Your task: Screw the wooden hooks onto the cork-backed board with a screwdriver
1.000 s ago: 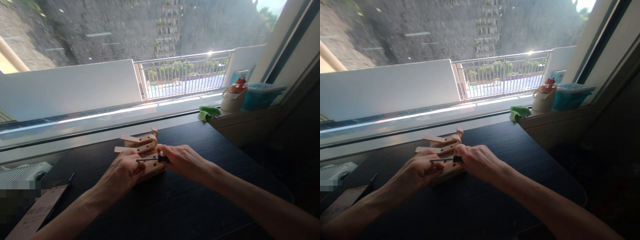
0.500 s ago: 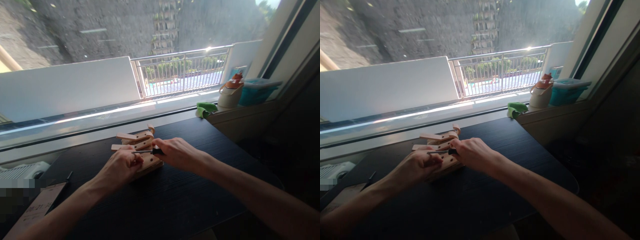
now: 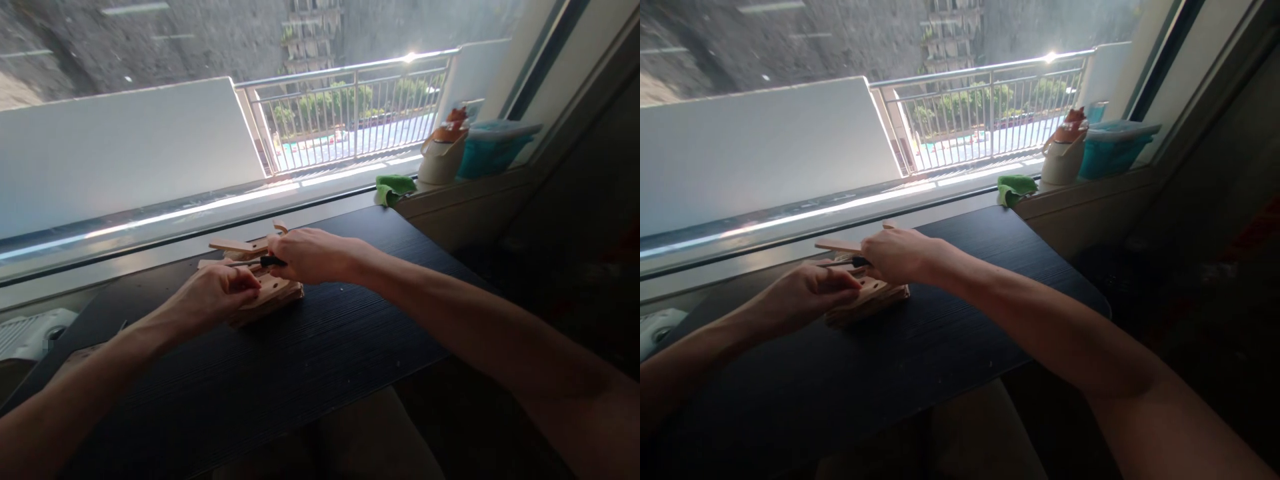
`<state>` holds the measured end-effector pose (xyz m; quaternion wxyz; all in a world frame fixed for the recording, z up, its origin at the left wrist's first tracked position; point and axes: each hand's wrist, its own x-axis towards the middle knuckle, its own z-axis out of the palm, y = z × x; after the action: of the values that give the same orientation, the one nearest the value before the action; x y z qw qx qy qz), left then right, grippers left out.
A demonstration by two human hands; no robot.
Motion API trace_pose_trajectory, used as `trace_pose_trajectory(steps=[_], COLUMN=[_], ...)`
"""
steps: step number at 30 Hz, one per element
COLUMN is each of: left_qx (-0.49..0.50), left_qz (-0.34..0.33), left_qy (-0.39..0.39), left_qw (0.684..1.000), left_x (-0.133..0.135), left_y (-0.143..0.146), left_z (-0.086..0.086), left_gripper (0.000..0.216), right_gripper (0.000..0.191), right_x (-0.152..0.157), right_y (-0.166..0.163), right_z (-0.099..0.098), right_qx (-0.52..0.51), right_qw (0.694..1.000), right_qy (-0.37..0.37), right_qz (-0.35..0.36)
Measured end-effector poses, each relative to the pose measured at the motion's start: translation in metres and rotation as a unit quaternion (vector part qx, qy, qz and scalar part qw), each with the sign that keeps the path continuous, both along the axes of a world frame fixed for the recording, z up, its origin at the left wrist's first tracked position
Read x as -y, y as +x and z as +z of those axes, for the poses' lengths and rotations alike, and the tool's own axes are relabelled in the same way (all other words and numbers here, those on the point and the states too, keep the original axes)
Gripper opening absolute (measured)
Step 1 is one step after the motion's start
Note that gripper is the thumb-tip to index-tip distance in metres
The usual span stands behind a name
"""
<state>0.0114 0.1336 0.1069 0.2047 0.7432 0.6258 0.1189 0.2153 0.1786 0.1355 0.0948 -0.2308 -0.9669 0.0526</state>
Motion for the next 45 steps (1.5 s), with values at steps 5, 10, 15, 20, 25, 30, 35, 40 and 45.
trace_pose_trajectory(steps=[5, 10, 15, 20, 25, 30, 35, 40, 45], left_qx=[0.032, 0.004, -0.030, -0.008, 0.030, -0.034, -0.063, -0.059, -0.049], left_qz=[0.034, 0.023, 0.003, 0.018, -0.002, -0.078, -0.136, -0.123, -0.077], left_qy=[0.011, 0.026, 0.027, 0.038, 0.115, 0.269, 0.341, 0.314, 0.279], left_qw=[0.999, 0.999, 0.999, 0.999, 0.993, 0.959, 0.928, 0.939, 0.956], left_x=[0.006, 0.011, 0.011, 0.009, 0.015, 0.026, 0.031, 0.033, 0.030], left_y=[-0.001, -0.004, -0.008, -0.009, -0.011, -0.015, -0.011, -0.011, -0.011], left_z=[0.003, 0.009, 0.010, 0.007, -0.006, -0.022, -0.033, -0.034, -0.035], left_gripper=[0.034, 0.038, 0.041, 0.038, 0.030, 0.024, 0.021, 0.022, 0.016], right_gripper=[0.037, 0.030, 0.027, 0.027, 0.028, 0.023, 0.020, 0.036, 0.031], right_x=[-0.001, 0.000, 0.000, -0.002, 0.004, 0.021, 0.024, 0.023, 0.027], right_y=[-0.008, -0.015, -0.017, -0.019, -0.012, 0.004, 0.006, 0.014, 0.039], right_z=[0.003, 0.008, 0.011, 0.010, -0.003, -0.032, -0.053, -0.051, -0.012], right_qx=[-0.003, -0.006, -0.011, -0.011, -0.032, -0.060, -0.065, -0.088, -0.086], right_qw=[1.000, 1.000, 1.000, 1.000, 0.999, 0.994, 0.993, 0.988, 0.970], right_qy=[0.009, 0.000, -0.004, -0.011, 0.022, 0.027, 0.009, -0.094, -0.198], right_qz=[0.008, -0.001, 0.004, 0.000, 0.012, -0.085, -0.096, -0.084, -0.112])
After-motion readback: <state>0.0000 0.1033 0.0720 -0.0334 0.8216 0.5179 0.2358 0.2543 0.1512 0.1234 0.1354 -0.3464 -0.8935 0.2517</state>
